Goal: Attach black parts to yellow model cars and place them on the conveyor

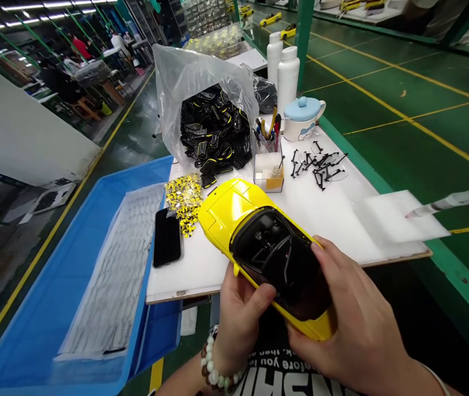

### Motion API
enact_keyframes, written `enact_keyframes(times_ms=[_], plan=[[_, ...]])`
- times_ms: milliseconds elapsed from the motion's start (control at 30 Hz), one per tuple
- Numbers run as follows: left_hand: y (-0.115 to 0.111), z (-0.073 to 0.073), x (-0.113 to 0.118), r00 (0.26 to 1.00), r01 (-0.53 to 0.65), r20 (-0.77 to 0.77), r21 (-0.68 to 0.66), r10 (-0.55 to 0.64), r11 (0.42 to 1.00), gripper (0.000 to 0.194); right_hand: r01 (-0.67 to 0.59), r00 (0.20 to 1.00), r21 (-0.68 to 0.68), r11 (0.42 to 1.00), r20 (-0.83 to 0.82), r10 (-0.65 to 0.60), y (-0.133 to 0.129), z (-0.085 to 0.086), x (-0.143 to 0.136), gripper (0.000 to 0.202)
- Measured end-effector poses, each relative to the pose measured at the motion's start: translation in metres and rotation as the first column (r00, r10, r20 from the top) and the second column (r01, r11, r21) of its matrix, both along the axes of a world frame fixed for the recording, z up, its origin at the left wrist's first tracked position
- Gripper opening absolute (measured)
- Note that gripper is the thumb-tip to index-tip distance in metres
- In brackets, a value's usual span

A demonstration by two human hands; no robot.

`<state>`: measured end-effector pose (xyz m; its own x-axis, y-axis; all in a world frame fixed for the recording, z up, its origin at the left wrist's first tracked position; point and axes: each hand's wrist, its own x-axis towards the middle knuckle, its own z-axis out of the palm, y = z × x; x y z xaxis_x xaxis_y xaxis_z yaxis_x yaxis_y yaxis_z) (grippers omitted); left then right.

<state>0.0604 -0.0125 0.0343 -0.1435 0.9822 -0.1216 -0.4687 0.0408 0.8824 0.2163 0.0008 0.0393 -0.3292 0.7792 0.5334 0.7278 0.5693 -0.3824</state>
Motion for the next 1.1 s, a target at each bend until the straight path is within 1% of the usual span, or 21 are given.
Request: enact_keyframes(times_ms=[100,167,233,367,433,500,567,633,700,767,900,1033,1100], plan=[[0.000,-0.005,0.002,0.998,-0.056,-0.034,0.061,0.059,0.997,0.040,0.002,1.000,0.019,1.000,0.002,-0.002,0.001,0.004,-0.002,0.089],[-0.001,-0.007,0.002,0.997,-0.066,-0.044,0.093,0.070,0.993,0.041,-0.005,1.000,0.034,0.999,0.000,0.005,0.002,0.006,-0.003,0.089],[-0.003,-0.008,0.001,0.996,-0.049,-0.066,0.094,0.056,0.994,0.050,-0.013,1.000,0.047,0.999,-0.011,0.013,0.004,0.006,-0.003,0.089],[-0.007,-0.009,-0.006,0.994,0.016,-0.108,0.040,-0.011,0.999,0.071,-0.021,0.999,0.041,0.999,-0.042,0.022,0.005,0.004,-0.003,0.091],[-0.006,-0.009,-0.009,0.996,0.049,-0.083,0.064,-0.043,0.997,0.068,-0.022,0.999,0.044,0.999,-0.042,0.024,0.005,0.002,-0.003,0.091],[-0.001,-0.007,-0.011,0.998,0.048,-0.042,0.087,-0.045,0.995,0.057,-0.019,0.999,0.042,0.999,-0.043,0.021,0.005,0.002,-0.003,0.091],[0.004,-0.004,-0.010,1.000,0.000,-0.001,0.078,0.000,0.997,0.044,-0.016,0.999,0.039,0.999,-0.043,0.017,0.004,0.001,-0.004,0.091],[0.007,-0.003,-0.008,0.997,-0.079,0.012,0.056,0.078,0.995,0.038,-0.021,0.999,0.038,0.999,-0.040,0.023,0.003,0.001,-0.004,0.091],[0.008,-0.003,-0.006,0.990,-0.138,0.012,0.060,0.138,0.989,0.037,-0.029,0.999,0.037,0.999,-0.038,0.030,0.002,0.001,-0.005,0.092],[0.007,-0.005,-0.005,0.987,-0.163,0.019,0.070,0.162,0.984,0.039,-0.036,0.999,0.032,0.999,-0.036,0.037,0.002,0.002,-0.005,0.092],[0.005,-0.006,-0.009,0.987,-0.158,0.013,0.071,0.157,0.985,0.041,-0.044,0.998,-0.002,0.999,-0.038,0.044,0.000,0.003,-0.006,0.093],[0.007,-0.005,-0.014,0.992,-0.119,-0.031,0.071,0.121,0.990,0.041,-0.038,0.998,-0.025,0.999,-0.054,0.037,0.000,0.003,-0.007,0.091],[0.008,-0.005,-0.015,0.993,-0.112,-0.019,0.079,0.114,0.991,0.041,-0.035,0.997,-0.028,0.999,-0.064,0.033,0.000,0.002,-0.008,0.090]])
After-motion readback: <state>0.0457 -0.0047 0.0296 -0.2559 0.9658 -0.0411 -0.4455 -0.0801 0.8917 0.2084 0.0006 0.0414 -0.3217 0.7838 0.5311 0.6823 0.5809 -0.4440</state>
